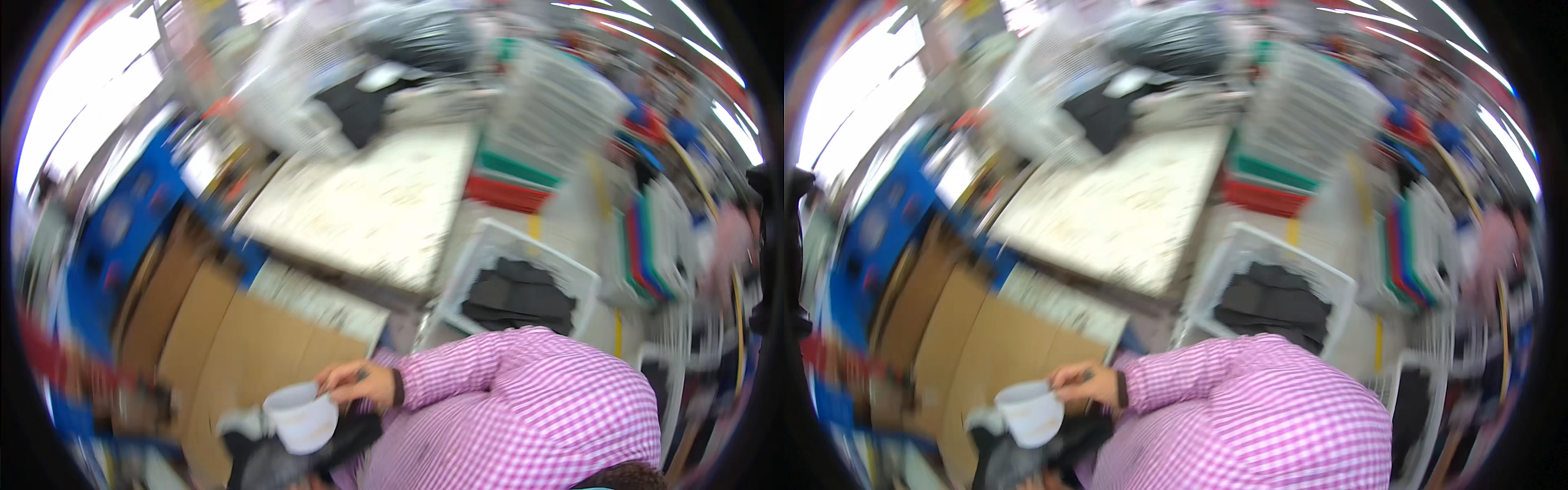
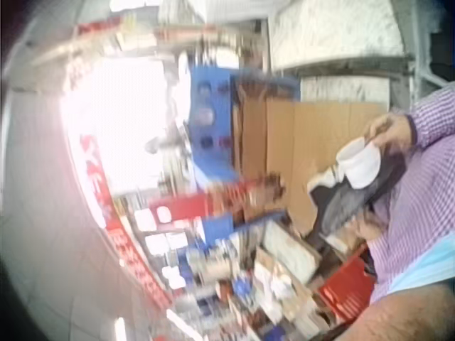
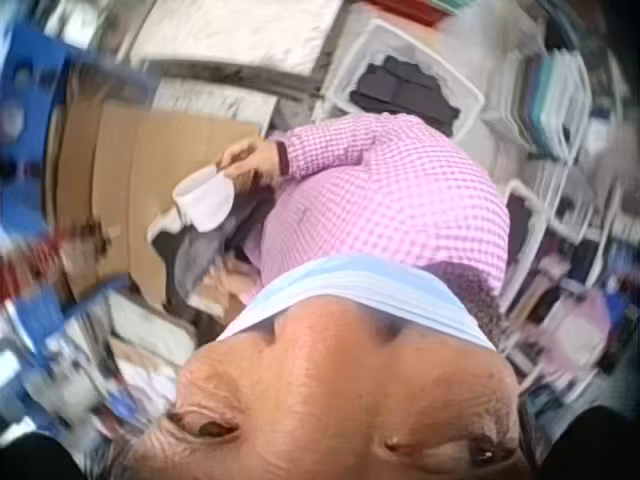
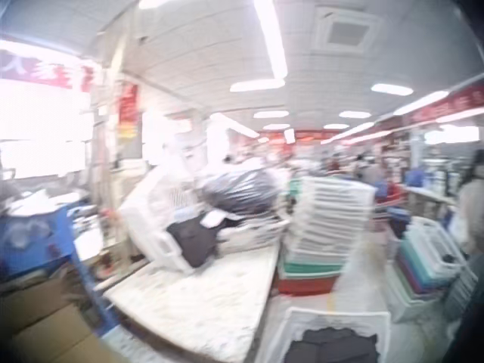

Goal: The person assembles black and white shoe parts by hand, aligning and pressing them together on a workbench. They then use a vertical press machine to cut white foam pieces into smaller shapes and place them on the table. The person handles black fabric pieces and white foam inserts, moving them between a red basket and the work area.

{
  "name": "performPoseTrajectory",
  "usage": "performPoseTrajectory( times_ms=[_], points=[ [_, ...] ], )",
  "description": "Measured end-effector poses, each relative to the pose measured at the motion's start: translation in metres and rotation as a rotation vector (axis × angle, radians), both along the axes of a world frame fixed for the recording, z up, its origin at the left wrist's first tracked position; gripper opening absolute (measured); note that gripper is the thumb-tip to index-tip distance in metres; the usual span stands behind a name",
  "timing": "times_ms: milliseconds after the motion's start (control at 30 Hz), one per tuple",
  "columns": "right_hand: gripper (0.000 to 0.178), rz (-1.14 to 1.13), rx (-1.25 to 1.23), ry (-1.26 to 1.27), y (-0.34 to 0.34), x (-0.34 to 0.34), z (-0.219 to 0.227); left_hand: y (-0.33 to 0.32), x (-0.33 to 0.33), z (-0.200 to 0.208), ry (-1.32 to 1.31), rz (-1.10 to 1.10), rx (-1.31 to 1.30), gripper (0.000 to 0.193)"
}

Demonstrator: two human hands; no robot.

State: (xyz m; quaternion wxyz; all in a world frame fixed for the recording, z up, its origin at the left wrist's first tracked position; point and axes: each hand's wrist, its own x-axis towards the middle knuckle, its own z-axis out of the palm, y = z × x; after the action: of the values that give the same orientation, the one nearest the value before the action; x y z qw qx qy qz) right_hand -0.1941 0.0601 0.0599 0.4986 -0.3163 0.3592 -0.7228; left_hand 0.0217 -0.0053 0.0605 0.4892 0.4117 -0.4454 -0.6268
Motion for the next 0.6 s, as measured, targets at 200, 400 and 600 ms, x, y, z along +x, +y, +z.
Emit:
performPoseTrajectory(
  times_ms=[200,400,600],
  points=[
    [0.009,-0.615,-0.111,-0.028,0.083,-0.087,0.006,-0.010,-0.050,0.013,-0.132,-0.552,-0.102,0.043],
    [0.010,-1.131,0.209,-0.036,0.198,-0.098,0.017,-0.005,-0.068,0.018,-0.113,-0.871,-0.121,0.044],
    [0.012,-1.119,0.410,-0.076,0.202,-0.089,0.024,-0.007,-0.067,0.019,-0.122,-0.984,-0.125,0.046]
  ],
)
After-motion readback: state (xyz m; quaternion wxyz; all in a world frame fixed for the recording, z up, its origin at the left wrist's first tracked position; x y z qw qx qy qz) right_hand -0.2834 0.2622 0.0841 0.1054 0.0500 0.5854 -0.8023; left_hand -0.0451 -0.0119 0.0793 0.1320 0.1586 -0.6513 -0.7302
